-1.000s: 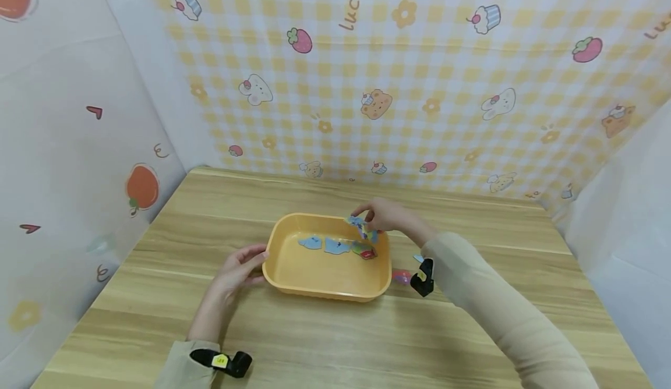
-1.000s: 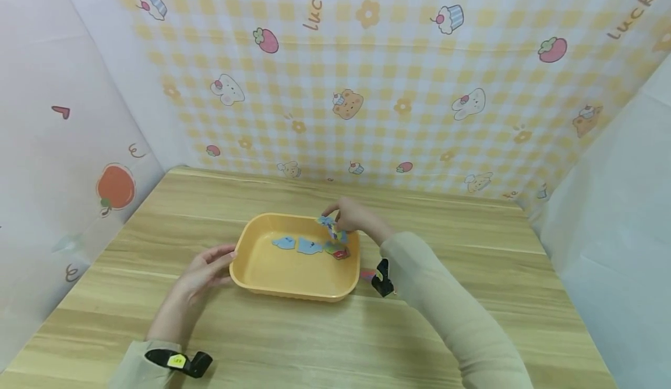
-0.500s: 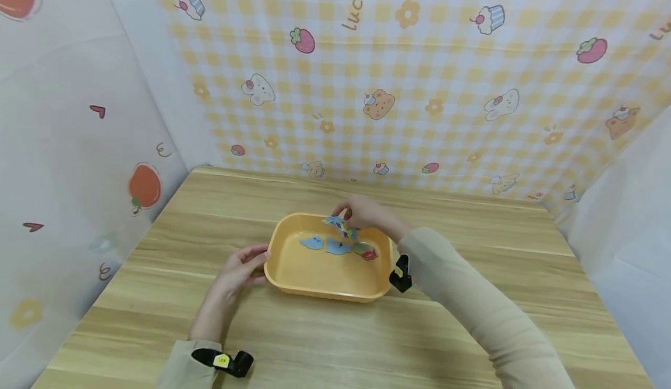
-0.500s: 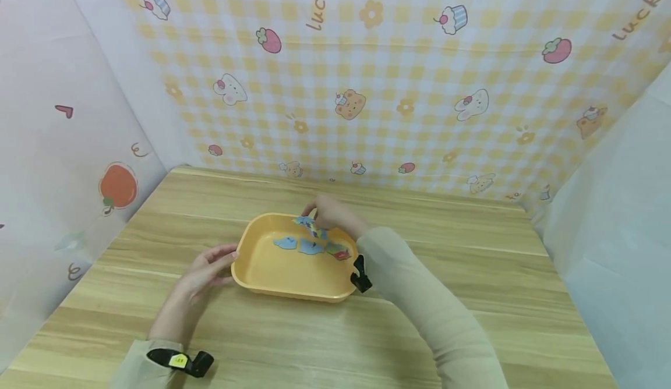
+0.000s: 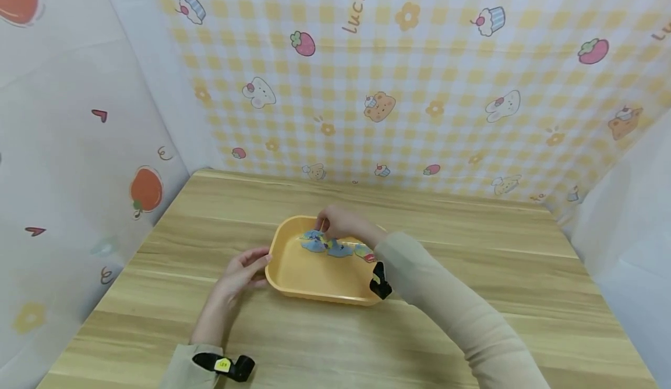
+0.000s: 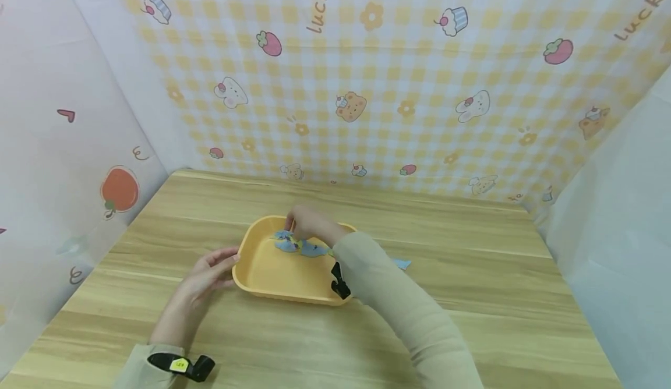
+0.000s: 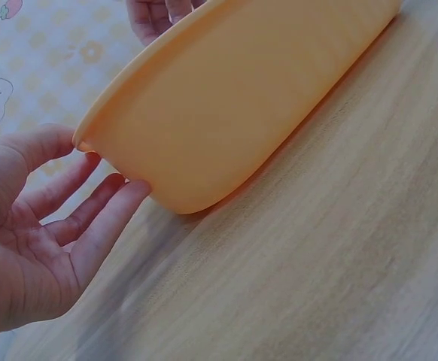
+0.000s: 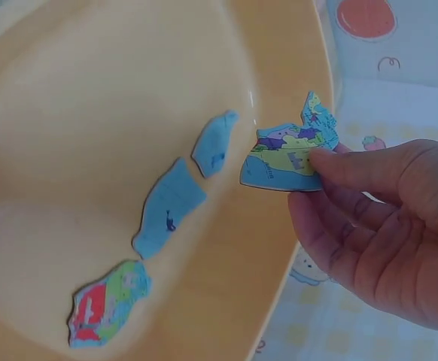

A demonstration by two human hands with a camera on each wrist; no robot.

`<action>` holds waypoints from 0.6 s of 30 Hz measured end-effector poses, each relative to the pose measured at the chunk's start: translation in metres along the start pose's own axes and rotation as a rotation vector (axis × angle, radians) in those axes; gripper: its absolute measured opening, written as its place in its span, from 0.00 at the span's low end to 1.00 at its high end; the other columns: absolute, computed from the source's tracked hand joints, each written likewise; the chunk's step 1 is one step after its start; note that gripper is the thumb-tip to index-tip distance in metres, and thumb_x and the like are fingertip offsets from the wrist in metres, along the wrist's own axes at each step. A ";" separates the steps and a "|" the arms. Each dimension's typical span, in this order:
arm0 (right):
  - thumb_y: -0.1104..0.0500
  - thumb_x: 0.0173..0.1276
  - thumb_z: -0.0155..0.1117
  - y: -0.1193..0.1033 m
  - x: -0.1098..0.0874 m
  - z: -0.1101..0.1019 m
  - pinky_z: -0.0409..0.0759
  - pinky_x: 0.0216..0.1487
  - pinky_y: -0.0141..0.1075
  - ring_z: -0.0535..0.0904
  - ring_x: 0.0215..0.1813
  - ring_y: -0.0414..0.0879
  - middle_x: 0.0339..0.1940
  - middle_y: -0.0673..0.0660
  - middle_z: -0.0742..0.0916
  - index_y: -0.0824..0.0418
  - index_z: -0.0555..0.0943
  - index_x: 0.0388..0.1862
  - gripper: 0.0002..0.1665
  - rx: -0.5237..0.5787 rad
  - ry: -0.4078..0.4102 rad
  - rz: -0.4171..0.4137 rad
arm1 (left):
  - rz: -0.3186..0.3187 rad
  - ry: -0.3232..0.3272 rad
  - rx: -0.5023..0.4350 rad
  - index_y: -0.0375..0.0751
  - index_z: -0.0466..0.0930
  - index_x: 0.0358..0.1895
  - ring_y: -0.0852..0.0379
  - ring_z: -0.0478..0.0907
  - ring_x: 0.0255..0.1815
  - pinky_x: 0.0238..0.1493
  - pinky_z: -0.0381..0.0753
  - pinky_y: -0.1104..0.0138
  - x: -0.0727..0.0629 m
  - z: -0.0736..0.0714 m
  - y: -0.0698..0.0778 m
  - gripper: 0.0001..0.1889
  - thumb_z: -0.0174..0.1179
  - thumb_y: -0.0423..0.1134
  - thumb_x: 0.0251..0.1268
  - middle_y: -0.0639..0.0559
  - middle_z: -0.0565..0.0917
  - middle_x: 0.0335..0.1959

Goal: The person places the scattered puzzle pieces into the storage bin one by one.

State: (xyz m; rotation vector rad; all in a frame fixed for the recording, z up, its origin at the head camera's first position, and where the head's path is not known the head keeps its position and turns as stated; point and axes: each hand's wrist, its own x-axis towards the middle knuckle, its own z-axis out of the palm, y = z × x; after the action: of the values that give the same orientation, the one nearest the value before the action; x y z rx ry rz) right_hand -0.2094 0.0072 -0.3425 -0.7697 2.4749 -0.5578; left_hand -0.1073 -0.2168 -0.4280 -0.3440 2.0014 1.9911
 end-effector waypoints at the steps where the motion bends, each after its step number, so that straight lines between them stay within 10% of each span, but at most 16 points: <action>1: 0.72 0.55 0.62 -0.001 0.002 0.002 0.76 0.29 0.25 0.76 0.33 0.43 0.36 0.58 0.84 0.64 0.81 0.38 0.11 0.012 -0.001 -0.003 | 0.005 -0.005 -0.002 0.29 0.62 0.62 0.63 0.80 0.35 0.38 0.84 0.69 0.000 0.000 0.000 0.29 0.58 0.41 0.61 0.57 0.78 0.43; 18: 0.72 0.59 0.57 -0.019 0.022 0.038 0.63 0.17 0.26 0.62 0.17 0.39 0.42 0.54 0.78 0.62 0.79 0.36 0.10 0.027 -0.138 0.114 | 0.015 0.019 0.010 0.28 0.62 0.61 0.62 0.80 0.33 0.35 0.84 0.70 -0.002 0.002 0.000 0.27 0.56 0.39 0.62 0.56 0.79 0.42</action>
State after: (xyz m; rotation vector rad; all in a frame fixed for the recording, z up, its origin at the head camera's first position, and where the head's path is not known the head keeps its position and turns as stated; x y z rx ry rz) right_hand -0.1971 -0.0294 -0.3703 -0.6307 2.3614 -0.4792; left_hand -0.1056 -0.2144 -0.4270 -0.3484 2.0308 1.9929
